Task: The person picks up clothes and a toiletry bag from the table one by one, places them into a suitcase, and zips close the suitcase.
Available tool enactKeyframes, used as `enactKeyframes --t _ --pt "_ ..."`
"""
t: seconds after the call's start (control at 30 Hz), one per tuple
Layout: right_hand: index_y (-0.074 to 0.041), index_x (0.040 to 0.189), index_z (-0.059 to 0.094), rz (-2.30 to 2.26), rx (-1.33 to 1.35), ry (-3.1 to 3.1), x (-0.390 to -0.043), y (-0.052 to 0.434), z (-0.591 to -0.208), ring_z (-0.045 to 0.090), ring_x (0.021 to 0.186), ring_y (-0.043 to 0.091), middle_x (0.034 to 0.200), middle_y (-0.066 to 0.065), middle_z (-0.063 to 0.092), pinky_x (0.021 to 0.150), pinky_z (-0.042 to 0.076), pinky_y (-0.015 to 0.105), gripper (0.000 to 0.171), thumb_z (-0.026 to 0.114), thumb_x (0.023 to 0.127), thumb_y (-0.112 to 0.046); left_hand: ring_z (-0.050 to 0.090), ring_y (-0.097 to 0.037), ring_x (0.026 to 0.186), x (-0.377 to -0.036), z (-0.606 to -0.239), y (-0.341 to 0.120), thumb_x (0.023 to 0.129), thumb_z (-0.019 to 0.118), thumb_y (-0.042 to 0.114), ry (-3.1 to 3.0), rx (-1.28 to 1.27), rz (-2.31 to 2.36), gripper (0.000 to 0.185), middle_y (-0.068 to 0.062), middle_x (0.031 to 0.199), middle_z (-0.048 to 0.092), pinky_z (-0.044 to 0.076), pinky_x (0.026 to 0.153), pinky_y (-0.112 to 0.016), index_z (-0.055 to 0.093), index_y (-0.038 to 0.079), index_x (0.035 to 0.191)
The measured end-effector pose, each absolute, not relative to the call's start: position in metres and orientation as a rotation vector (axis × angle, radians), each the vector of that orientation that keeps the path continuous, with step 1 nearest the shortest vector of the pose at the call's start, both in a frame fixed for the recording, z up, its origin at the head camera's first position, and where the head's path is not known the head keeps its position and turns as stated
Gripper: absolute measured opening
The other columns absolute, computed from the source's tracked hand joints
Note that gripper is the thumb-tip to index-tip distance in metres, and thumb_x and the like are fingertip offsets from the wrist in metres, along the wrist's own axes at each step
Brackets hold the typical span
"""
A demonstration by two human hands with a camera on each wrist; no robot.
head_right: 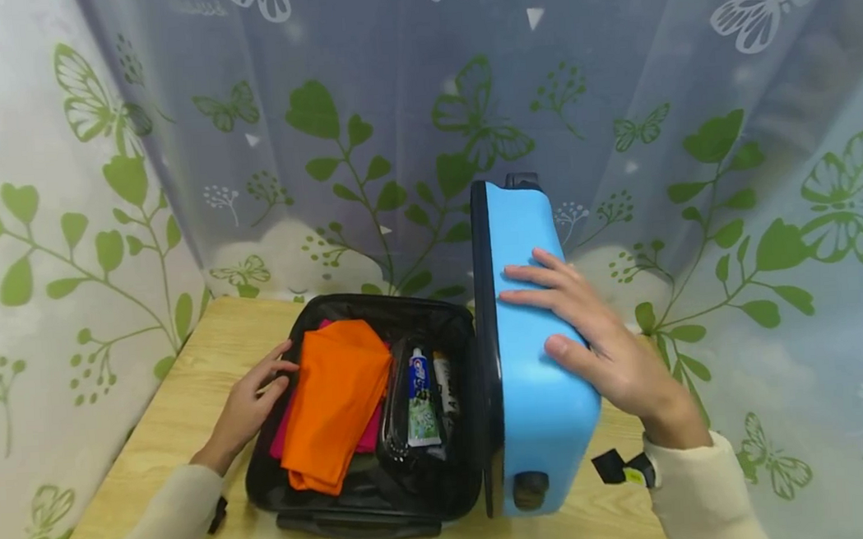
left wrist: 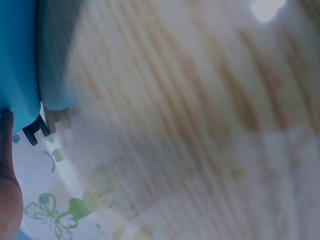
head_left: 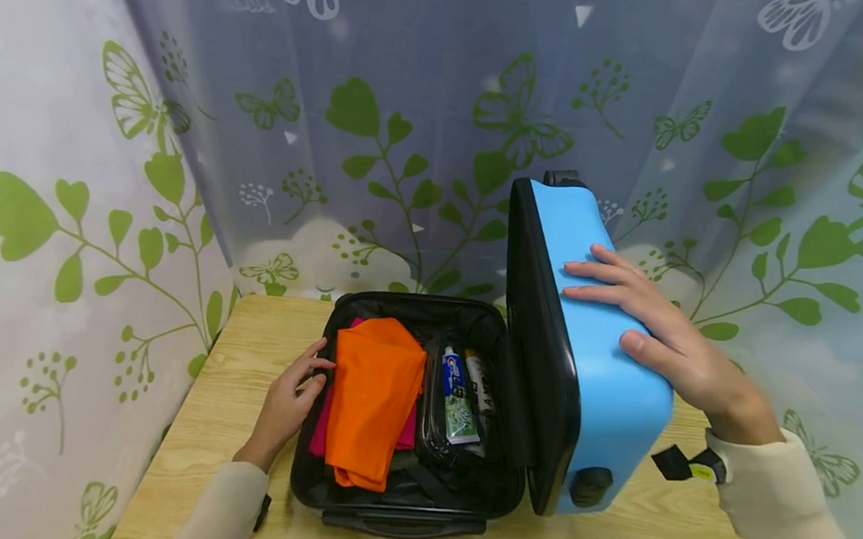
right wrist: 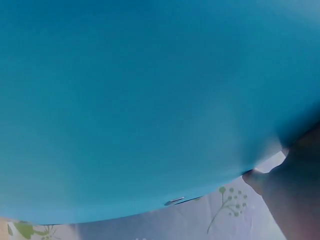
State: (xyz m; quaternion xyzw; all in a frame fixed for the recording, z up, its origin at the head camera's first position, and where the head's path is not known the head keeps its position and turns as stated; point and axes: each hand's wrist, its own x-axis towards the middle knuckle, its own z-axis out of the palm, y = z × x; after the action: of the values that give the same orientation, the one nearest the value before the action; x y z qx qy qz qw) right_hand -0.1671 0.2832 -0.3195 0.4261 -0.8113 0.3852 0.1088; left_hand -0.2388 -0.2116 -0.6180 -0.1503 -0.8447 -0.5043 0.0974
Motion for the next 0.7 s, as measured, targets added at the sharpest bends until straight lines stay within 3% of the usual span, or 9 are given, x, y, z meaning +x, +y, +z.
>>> enactKeyframes --t 0.27,0.53,0.7 --pt "-0.009 0.153 0.061 1.037 1.287 -2.394 -0.173 0.261 -0.319 0.018 0.169 0.04 0.169 0.012 0.049 0.138 0.006 0.041 0.046 0.042 0.116 -0.028 0.047 -0.033 0.157 -0.238 -0.619 -0.212 0.113 0.06 0.015 -2.489 -0.447 -1.518 0.021 -0.001 0.172 0.047 0.035 0.11 -0.002 0.073 0.019 0.129" --pt "-0.019 0.156 0.06 0.985 1.296 -2.487 -0.181 0.245 -0.317 0.017 0.169 0.038 0.171 0.006 0.046 0.139 -0.001 0.048 0.043 0.046 0.116 -0.026 0.047 -0.035 0.157 -0.236 -0.618 -0.211 0.114 0.06 0.017 -2.474 -0.458 -1.545 0.021 -0.003 0.172 0.047 0.035 0.109 -0.002 0.073 0.018 0.13" --pt "-0.022 0.155 0.06 0.948 1.319 -2.505 -0.186 0.233 -0.314 0.018 0.17 0.037 0.17 0.004 0.047 0.138 -0.003 0.055 0.044 0.048 0.113 -0.017 0.047 -0.034 0.157 -0.237 -0.618 -0.212 0.114 0.059 0.015 -2.471 -0.457 -1.549 0.022 -0.002 0.172 0.047 0.035 0.109 -0.002 0.073 0.019 0.13"
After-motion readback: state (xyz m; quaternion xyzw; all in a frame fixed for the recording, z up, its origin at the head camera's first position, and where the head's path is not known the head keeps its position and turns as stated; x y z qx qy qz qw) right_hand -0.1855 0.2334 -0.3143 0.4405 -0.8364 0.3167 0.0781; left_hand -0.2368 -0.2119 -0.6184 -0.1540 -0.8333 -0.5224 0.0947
